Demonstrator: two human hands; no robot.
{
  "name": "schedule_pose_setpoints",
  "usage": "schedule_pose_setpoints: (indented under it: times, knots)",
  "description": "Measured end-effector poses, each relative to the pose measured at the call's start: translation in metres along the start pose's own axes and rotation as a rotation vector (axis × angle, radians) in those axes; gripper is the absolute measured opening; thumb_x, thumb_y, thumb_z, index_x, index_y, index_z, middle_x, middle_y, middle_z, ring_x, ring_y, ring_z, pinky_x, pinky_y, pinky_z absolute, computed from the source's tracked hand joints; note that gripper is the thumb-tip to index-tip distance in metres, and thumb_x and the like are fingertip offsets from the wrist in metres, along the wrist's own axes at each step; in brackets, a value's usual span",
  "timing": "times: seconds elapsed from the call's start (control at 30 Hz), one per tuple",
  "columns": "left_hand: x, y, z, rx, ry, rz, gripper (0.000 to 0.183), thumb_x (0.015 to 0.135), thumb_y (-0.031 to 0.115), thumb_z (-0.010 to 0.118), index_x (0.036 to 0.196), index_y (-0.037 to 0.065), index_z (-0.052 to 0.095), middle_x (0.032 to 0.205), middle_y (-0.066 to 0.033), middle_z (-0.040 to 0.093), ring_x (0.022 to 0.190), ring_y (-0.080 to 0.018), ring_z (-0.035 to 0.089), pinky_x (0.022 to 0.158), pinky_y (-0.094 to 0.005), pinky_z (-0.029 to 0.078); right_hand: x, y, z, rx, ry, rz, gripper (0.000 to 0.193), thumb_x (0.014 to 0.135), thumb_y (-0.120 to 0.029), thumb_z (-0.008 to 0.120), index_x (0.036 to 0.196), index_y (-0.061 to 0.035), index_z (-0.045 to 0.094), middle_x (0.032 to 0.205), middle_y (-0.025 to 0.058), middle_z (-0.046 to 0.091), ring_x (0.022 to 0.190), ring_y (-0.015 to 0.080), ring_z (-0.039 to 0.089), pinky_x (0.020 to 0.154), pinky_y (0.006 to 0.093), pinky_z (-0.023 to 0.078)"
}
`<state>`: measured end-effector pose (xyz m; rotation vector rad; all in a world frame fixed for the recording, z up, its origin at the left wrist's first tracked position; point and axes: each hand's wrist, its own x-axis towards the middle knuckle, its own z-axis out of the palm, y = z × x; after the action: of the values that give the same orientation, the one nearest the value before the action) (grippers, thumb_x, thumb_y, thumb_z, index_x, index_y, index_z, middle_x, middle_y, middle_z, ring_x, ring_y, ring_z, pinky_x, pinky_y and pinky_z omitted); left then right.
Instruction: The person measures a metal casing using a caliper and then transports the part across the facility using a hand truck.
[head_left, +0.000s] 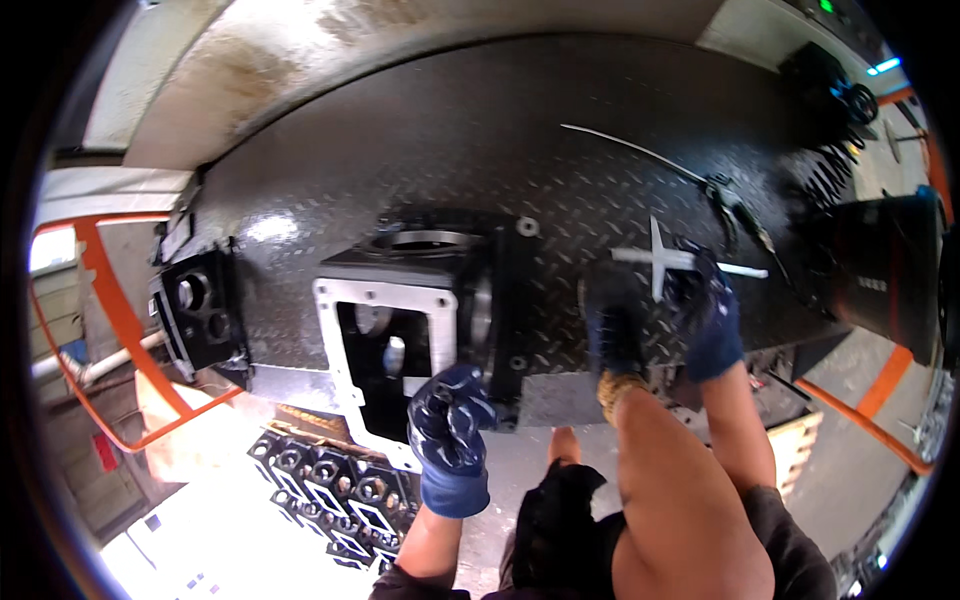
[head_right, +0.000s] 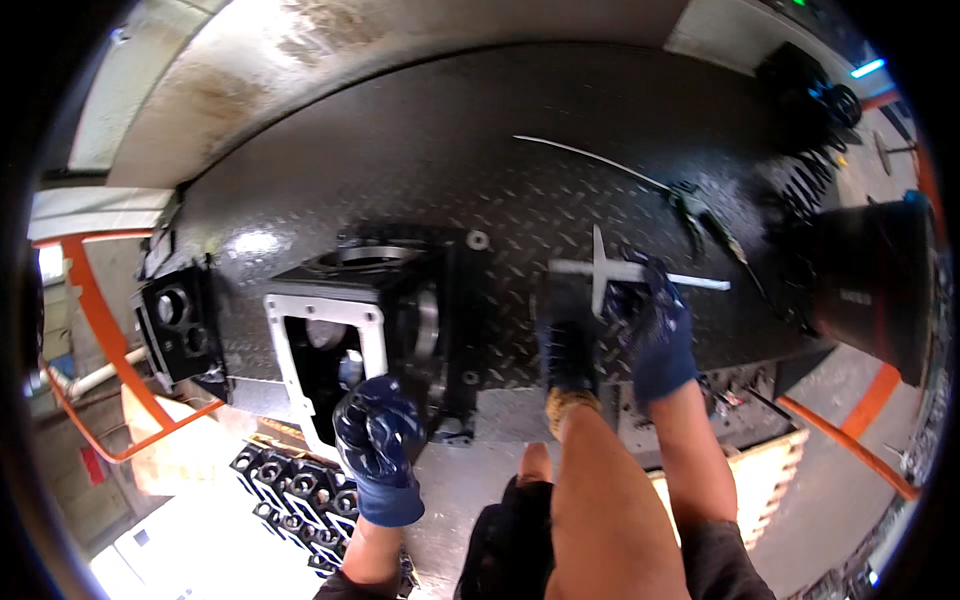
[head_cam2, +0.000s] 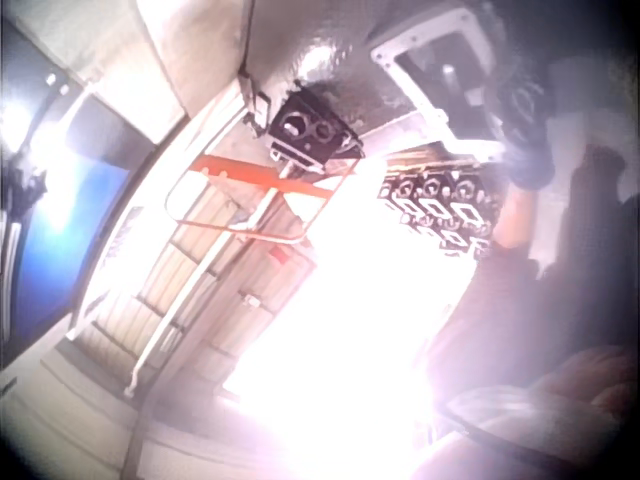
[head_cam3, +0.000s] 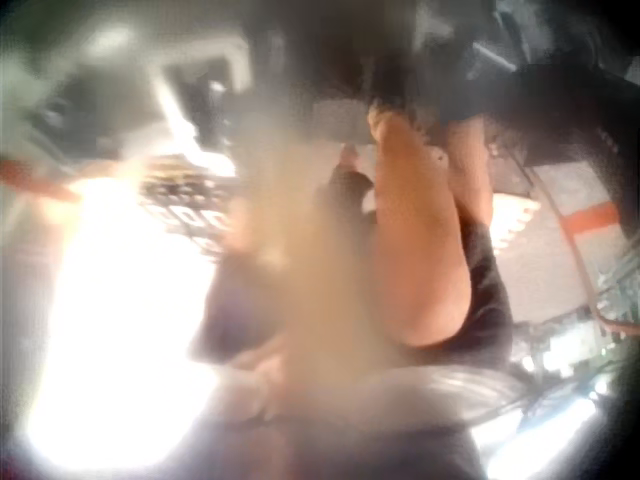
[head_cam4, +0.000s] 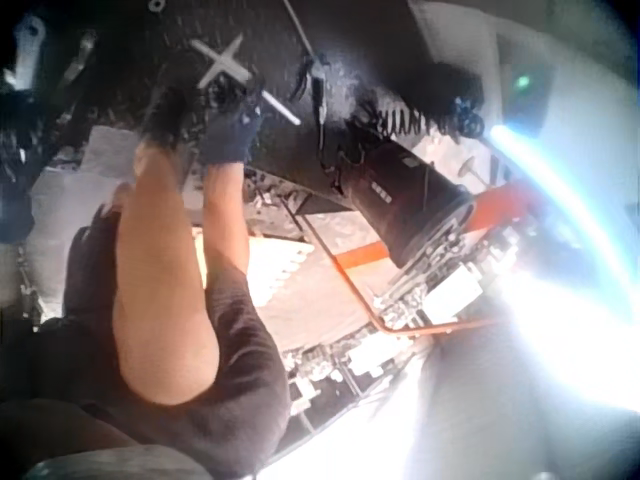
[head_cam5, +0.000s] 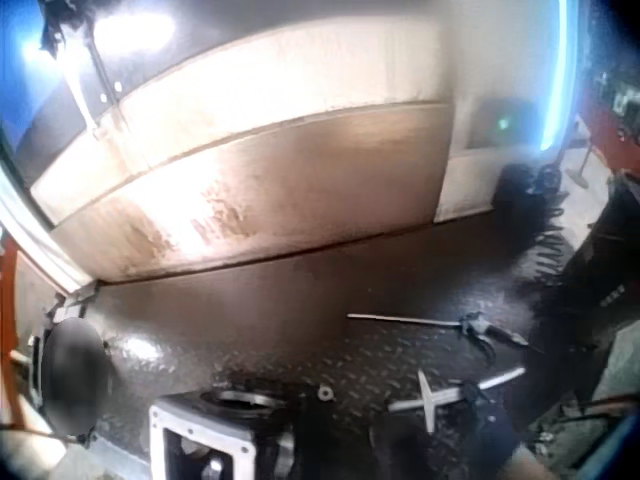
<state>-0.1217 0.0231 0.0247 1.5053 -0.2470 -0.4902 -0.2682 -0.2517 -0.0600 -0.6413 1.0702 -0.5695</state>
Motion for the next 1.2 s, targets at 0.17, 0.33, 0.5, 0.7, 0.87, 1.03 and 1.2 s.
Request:
schedule_pose_setpoints:
  times: [0.17, 0.33, 0.5, 0.7, 0.87, 1.03, 1.2]
  knots:
    - [-0.032, -0.019, 0.029, 0.189, -0.394, -0.34, 0.031, 0.098, 0.022, 0.056, 0.117, -0.002, 0.063, 0.078, -0.0051, 0.062, 0.064, -0.0106, 0.058, 0.057, -0.0243, 0.045, 0.059, 0.032, -0.071, 0.426, 0.138, 0.056, 0.035, 0.1, -0.027, 0.054, 0.129, -0.0086, 0.06, 0.115, 0.0135, 0.069, 0.099, 0.0243, 0.068, 0.08, 0.0323, 0.059]
    - [-0.037, -0.034, 0.075, -0.024, -0.322, -0.527, 0.028, 0.101, 0.016, 0.055, 0.124, 0.001, 0.061, 0.073, 0.0017, 0.056, 0.057, -0.0054, 0.048, 0.051, -0.0221, 0.039, 0.06, 0.049, -0.103, 0.467, 0.035, 0.11, 0.037, 0.101, -0.025, 0.05, 0.133, -0.0072, 0.055, 0.127, 0.0159, 0.064, 0.114, 0.0298, 0.063, 0.087, 0.0349, 0.058]
    - [-0.017, -0.061, 0.082, 0.254, -0.453, -0.131, 0.033, 0.093, 0.004, 0.06, 0.125, 0.006, 0.062, 0.097, -0.01, 0.069, 0.077, -0.0207, 0.067, 0.073, -0.0328, 0.053, -0.024, 0.016, -0.063, -0.03, -0.225, 0.138, 0.033, 0.097, -0.026, 0.056, 0.122, -0.0038, 0.062, 0.122, 0.0165, 0.067, 0.112, 0.0319, 0.064, 0.093, 0.0393, 0.053]
    - [0.009, -0.06, 0.104, 0.907, -0.971, 0.279, 0.02, 0.076, 0.007, 0.066, 0.095, 0.01, 0.07, 0.092, -0.0183, 0.069, 0.085, -0.0402, 0.065, 0.075, -0.0452, 0.053, -0.066, -0.021, -0.021, -1.353, -0.596, -0.388, 0.035, 0.092, -0.038, 0.061, 0.103, -0.0049, 0.068, 0.1, 0.0221, 0.067, 0.093, 0.0405, 0.065, 0.08, 0.0466, 0.051]
    - [-0.01, -0.092, 0.134, 0.899, -0.782, 0.251, 0.016, 0.076, 0.011, 0.07, 0.092, 0.009, 0.07, 0.084, -0.0192, 0.069, 0.078, -0.04, 0.066, 0.069, -0.0454, 0.053, -0.059, -0.023, -0.053, -1.57, -0.575, -0.348, 0.032, 0.09, -0.039, 0.063, 0.097, -0.007, 0.065, 0.086, 0.0212, 0.066, 0.082, 0.0436, 0.063, 0.071, 0.0496, 0.051]
    - [-0.002, -0.118, 0.145, 0.585, -0.587, -0.163, 0.022, 0.08, 0.018, 0.073, 0.099, 0.009, 0.07, 0.084, -0.0182, 0.07, 0.078, -0.037, 0.069, 0.069, -0.0431, 0.053, -0.044, -0.017, -0.092, -1.263, -0.428, -0.459, 0.024, 0.089, -0.025, 0.065, 0.102, -0.0061, 0.068, 0.089, 0.019, 0.07, 0.081, 0.0366, 0.068, 0.073, 0.0445, 0.054]
    - [0.051, -0.085, 0.133, 1.19, -0.404, 0.185, 0.028, 0.083, 0.03, 0.074, 0.102, 0.01, 0.07, 0.092, -0.0168, 0.072, 0.08, -0.0339, 0.07, 0.074, -0.0405, 0.056, 0.013, -0.003, -0.219, -0.853, 0.373, -0.315, 0.013, 0.091, -0.015, 0.061, 0.092, -0.0072, 0.071, 0.081, 0.0034, 0.067, 0.074, 0.0146, 0.059, 0.066, 0.0327, 0.049]
